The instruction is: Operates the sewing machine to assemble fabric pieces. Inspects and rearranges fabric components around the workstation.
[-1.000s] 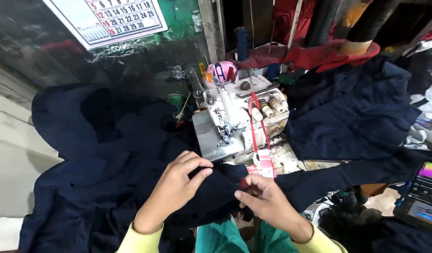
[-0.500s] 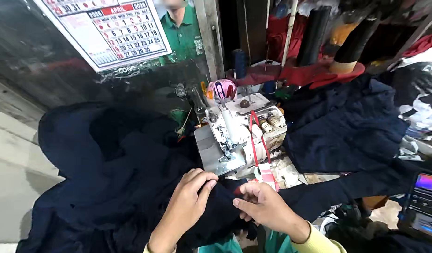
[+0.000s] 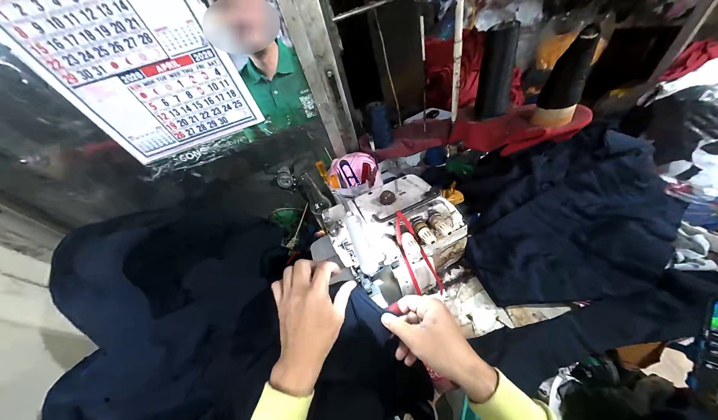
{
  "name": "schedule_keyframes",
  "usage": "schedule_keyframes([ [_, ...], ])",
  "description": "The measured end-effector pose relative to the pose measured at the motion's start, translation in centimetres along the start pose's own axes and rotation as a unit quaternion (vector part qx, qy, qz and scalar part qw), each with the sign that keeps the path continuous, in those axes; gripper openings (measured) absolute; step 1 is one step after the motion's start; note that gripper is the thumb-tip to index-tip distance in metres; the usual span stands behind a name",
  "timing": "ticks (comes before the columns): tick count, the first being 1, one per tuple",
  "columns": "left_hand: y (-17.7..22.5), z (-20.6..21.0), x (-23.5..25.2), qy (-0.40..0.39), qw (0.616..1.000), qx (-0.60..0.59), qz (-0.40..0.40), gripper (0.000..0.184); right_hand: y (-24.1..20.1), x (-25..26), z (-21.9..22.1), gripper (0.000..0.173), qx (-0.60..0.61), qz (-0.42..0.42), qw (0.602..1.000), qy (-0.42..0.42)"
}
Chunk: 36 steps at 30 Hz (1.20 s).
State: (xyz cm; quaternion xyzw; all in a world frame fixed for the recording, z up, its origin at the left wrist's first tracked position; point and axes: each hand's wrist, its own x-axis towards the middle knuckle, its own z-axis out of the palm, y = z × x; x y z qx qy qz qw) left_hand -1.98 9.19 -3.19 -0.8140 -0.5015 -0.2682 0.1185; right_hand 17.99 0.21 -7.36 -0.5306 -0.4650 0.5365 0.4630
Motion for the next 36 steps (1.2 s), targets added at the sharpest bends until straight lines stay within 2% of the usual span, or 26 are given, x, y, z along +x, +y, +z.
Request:
schedule_keyframes([
  [2, 0.6, 0.1, -0.6, -0.003, 1.000, 0.018, 0.008, 0.023, 0.7, 0.2, -0.1, 0.024, 0.001, -0.006, 1.000, 0.006],
  [9, 1.8, 0.1, -4.4, -0.047, 0.999, 0.003, -0.001, 0.040, 1.9, 0.4, -0.4, 0.026, -0.023, -0.054, 0.998, 0.014],
  [12, -0.1, 0.4, -2.8, -0.084, 0.995, -0.037, 0.030, 0.039, 1.8, 1.1, 0.2, 0.028, -0.016, -0.069, 0.996, 0.052],
  [16, -2.7, 1.2, 1.1, -0.105, 0.982, -0.119, 0.103, 0.028, 1.8, 2.5, 1.5, 0.037, -0.053, -0.098, 0.986, 0.125],
  [20, -4.1, 0.8, 2.7, -0.132, 0.969, -0.144, 0.152, 0.024, 1.5, 2.6, 2.2, 0.039, -0.050, -0.090, 0.986, 0.129],
  [27, -3.6, 1.1, 2.9, -0.100, 0.971, -0.134, 0.172, 0.020, 1.6, 2.9, 2.7, 0.044, -0.041, -0.068, 0.988, 0.129],
  [30, -3.5, 1.2, 2.6, -0.063, 0.980, -0.112, 0.154, 0.017, 1.7, 2.9, 3.0, 0.044, -0.020, -0.063, 0.990, 0.128],
  [32, -2.3, 0.0, 1.2, -0.044, 0.991, -0.075, 0.102, 0.026, 1.5, 3.0, 2.6, 0.042, -0.009, -0.056, 0.992, 0.109],
  [34, -0.1, -0.9, -1.5, -0.010, 0.994, -0.108, 0.023, 0.030, 1.1, 3.2, 1.8, 0.042, -0.004, -0.038, 0.996, 0.075],
  [36, 0.9, 0.2, -3.8, 0.006, 0.985, -0.170, -0.008, 0.027, 0.9, 3.4, 1.4, 0.042, 0.001, -0.024, 0.998, 0.058],
])
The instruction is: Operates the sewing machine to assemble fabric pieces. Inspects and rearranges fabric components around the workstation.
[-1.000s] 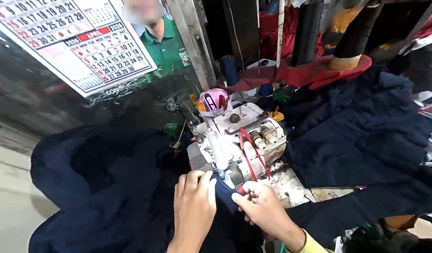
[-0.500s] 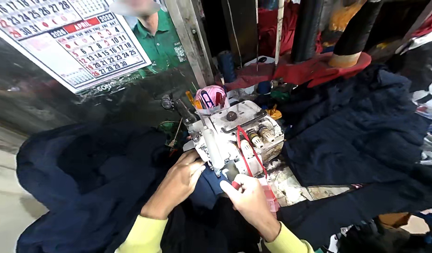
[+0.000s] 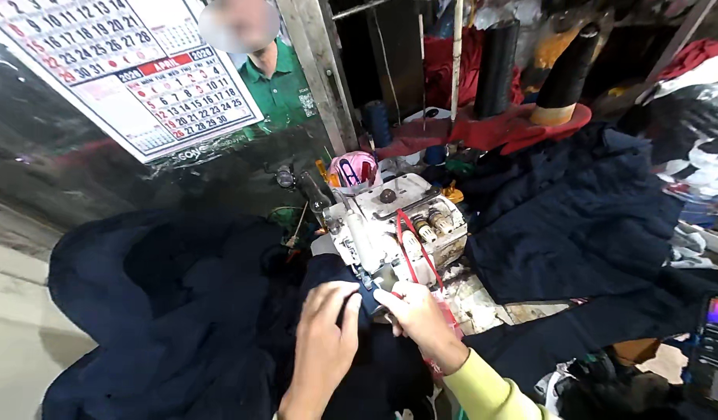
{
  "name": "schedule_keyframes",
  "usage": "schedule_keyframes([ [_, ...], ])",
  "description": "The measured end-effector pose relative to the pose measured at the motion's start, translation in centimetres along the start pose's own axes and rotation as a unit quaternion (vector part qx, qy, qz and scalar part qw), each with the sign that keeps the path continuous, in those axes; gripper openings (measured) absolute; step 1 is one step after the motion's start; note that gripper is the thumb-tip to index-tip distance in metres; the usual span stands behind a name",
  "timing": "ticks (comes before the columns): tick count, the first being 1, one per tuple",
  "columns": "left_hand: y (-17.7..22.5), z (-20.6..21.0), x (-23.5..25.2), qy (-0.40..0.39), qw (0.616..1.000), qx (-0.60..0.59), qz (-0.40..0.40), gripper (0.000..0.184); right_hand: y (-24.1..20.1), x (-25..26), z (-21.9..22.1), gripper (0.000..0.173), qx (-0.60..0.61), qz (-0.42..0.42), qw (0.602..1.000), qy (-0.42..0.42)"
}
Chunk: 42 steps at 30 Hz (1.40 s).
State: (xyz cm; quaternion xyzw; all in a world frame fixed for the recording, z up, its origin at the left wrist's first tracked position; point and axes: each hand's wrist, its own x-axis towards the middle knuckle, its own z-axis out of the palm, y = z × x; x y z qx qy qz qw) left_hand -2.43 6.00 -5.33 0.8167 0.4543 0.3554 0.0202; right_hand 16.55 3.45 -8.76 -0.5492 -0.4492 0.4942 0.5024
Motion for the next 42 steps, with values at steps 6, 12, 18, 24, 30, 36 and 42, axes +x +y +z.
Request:
schedule_keyframes([
  [6, -2.6, -0.9, 0.8, -0.053, 0.998, 0.014, 0.016, 0.024, 0.1, -0.2, 0.1, 0.040, -0.008, -0.008, 1.000, -0.012],
  [12, 1.0, 1.4, -2.3, 0.055, 0.998, 0.018, -0.033, 0.027, 0.6, -0.3, 0.5, 0.042, 0.027, -0.018, 0.999, 0.012],
  [18, -3.5, 0.7, -0.4, -0.033, 0.997, -0.026, -0.071, 0.036, 0.9, -0.3, 1.0, 0.043, -0.004, -0.034, 0.998, 0.047],
  [24, -2.2, 1.0, -2.7, 0.015, 0.989, -0.049, -0.142, 0.042, 1.8, -4.6, 0.1, 0.041, 0.024, -0.114, 0.993, 0.007],
  [30, -0.5, -2.8, -4.8, 0.026, 0.989, 0.082, -0.122, 0.022, 0.8, -7.3, -1.0, 0.027, 0.019, -0.148, 0.967, -0.205],
  [36, 7.8, 1.0, -6.3, -0.185, 0.976, -0.107, -0.037, 0.052, -0.6, -2.6, -3.3, 0.020, -0.023, -0.088, 0.996, -0.020],
  [42, 1.6, -5.3, -8.2, -0.242, 0.928, -0.259, -0.114, 0.029, 1.0, -3.0, -4.0, 0.038, 0.015, -0.125, 0.992, 0.025],
])
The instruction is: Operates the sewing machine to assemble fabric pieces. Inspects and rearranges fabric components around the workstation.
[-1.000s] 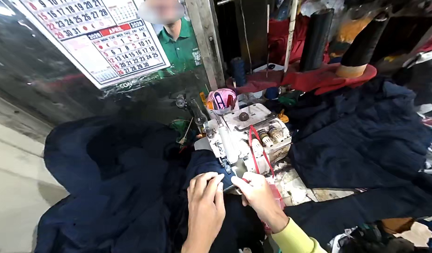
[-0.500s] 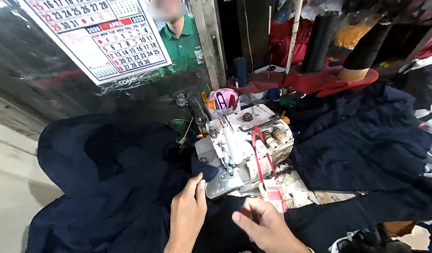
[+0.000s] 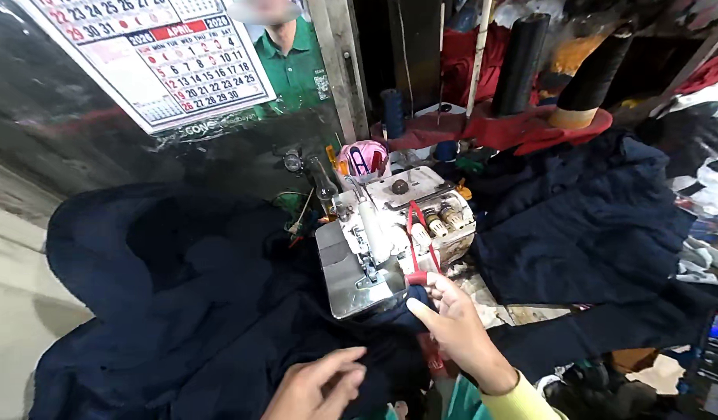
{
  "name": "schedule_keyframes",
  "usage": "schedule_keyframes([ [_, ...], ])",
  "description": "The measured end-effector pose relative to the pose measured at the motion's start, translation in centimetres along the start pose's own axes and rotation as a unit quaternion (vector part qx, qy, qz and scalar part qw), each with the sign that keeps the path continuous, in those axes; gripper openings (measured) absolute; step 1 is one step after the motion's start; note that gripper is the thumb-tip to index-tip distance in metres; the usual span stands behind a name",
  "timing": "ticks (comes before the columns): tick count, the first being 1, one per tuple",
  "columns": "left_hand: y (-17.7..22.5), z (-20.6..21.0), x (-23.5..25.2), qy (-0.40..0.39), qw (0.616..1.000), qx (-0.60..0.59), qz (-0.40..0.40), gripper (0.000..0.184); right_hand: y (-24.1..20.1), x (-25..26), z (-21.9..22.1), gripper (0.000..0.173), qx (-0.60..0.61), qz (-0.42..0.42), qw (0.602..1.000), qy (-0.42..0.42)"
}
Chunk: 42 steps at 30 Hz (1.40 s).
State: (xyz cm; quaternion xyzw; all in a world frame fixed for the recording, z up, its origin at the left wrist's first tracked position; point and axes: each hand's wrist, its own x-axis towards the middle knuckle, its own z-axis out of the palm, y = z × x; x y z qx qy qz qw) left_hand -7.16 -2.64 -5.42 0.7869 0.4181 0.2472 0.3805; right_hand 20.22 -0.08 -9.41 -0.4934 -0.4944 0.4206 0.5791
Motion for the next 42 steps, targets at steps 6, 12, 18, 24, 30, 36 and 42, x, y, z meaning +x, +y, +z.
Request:
schedule_keyframes([
  [6, 0.7, 0.7, 0.9, 0.111, 0.990, -0.012, 0.081, 0.023, -1.0, -1.8, -0.3, 0.044, 0.048, -0.021, 0.998, -0.038],
  [12, 2.1, 1.8, 4.4, 0.177, 0.966, 0.119, 0.148, 0.022, -2.0, -2.3, -0.7, 0.042, 0.042, -0.035, 0.998, -0.035],
  [18, 0.6, 2.1, 4.9, 0.159, 0.948, 0.248, 0.123, 0.028, -2.0, -2.4, -1.0, 0.038, 0.036, -0.050, 0.998, -0.030],
  [24, 1.4, 1.9, 4.5, 0.060, 0.942, 0.317, 0.088, 0.028, -2.5, -2.5, -1.0, 0.033, 0.036, -0.076, 0.993, -0.077],
  [30, 3.9, -0.6, 4.9, 0.089, 0.972, 0.165, 0.139, 0.019, -1.9, -2.8, 0.0, 0.059, -0.045, -0.086, 0.978, -0.185],
  [36, -1.4, -8.0, 0.4, 0.341, 0.917, 0.202, -0.046, 0.045, -1.6, -3.9, 1.0, 0.040, -0.088, -0.057, 0.987, -0.119],
  [42, -7.4, -7.4, -11.8, 0.247, 0.941, 0.225, -0.048, 0.023, 0.6, -6.1, 0.8, 0.019, -0.122, -0.009, 0.981, -0.151],
])
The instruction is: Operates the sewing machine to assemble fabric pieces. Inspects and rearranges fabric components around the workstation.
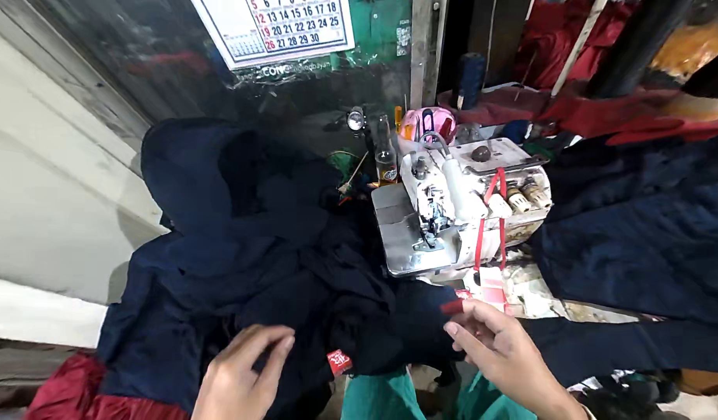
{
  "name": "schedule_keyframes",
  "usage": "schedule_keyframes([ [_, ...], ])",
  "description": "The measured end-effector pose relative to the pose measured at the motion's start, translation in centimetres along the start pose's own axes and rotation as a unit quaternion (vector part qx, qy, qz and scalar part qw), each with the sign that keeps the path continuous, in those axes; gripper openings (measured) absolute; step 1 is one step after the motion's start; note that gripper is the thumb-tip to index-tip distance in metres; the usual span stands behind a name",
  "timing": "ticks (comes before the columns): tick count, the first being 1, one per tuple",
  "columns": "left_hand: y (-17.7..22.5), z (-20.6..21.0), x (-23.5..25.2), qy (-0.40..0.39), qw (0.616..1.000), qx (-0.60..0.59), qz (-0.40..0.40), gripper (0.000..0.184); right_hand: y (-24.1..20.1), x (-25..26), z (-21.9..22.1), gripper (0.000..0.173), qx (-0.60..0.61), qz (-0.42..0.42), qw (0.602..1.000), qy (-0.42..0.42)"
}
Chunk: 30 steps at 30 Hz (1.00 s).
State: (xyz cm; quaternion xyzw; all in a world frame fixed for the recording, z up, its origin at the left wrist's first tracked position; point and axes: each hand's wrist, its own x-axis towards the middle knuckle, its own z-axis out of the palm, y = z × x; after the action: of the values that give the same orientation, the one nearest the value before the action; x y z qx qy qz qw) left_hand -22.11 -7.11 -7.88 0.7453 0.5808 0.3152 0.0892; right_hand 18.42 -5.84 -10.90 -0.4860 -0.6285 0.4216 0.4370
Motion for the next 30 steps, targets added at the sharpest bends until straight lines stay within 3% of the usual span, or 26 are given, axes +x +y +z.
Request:
schedule_keyframes([
  [2, 1.8, 0.8, -1.9, -0.008, 1.000, -0.019, 0.002, 0.023, 0.2, -0.2, 1.0, 0.016, 0.004, -0.002, 1.000, -0.022],
  [6, 4.5, 4.9, -3.3, 0.001, 0.995, 0.100, -0.006, 0.061, -0.3, 0.0, 2.0, 0.015, 0.006, -0.019, 0.999, -0.049],
  [7, 4.0, 5.9, -3.4, 0.002, 0.990, 0.138, 0.002, 0.058, -0.4, -0.1, 1.9, 0.015, -0.001, -0.023, 0.998, -0.052],
  [10, 3.4, 5.9, -2.9, 0.014, 0.988, 0.150, 0.027, 0.020, -0.6, -0.4, 1.6, 0.015, -0.014, -0.030, 0.997, -0.067],
  [14, 6.8, 3.5, -1.6, 0.014, 0.996, 0.088, 0.024, 0.021, -1.8, -0.4, 3.0, 0.018, -0.041, -0.067, 0.993, -0.087],
  [19, 10.6, 4.2, 1.3, 0.044, 0.997, 0.024, 0.065, 0.022, -5.6, 3.1, 7.9, 0.066, -0.143, -0.190, 0.962, -0.132],
  [21, 11.5, 4.1, 1.7, 0.053, 0.994, -0.015, 0.095, 0.020, -6.5, 5.2, 8.3, 0.058, -0.206, -0.237, 0.937, -0.152],
  [22, 11.7, 3.9, 1.6, 0.058, 0.992, -0.045, 0.107, 0.021, -6.6, 6.1, 7.9, 0.046, -0.216, -0.257, 0.931, -0.142],
  [25, 11.0, 3.5, -0.1, 0.059, 0.993, -0.038, 0.091, 0.047, -7.5, 6.6, 5.2, 0.015, -0.227, -0.285, 0.926, -0.095],
  [27, 8.3, 3.8, -1.8, 0.056, 0.995, 0.065, 0.046, 0.050, -8.3, 5.3, 2.8, 0.018, -0.242, -0.279, 0.928, -0.044],
  [30, 2.6, 3.3, -3.6, 0.154, 0.979, 0.133, -0.024, 0.036, -7.4, 4.2, -0.2, 0.018, -0.248, -0.302, 0.920, 0.028],
])
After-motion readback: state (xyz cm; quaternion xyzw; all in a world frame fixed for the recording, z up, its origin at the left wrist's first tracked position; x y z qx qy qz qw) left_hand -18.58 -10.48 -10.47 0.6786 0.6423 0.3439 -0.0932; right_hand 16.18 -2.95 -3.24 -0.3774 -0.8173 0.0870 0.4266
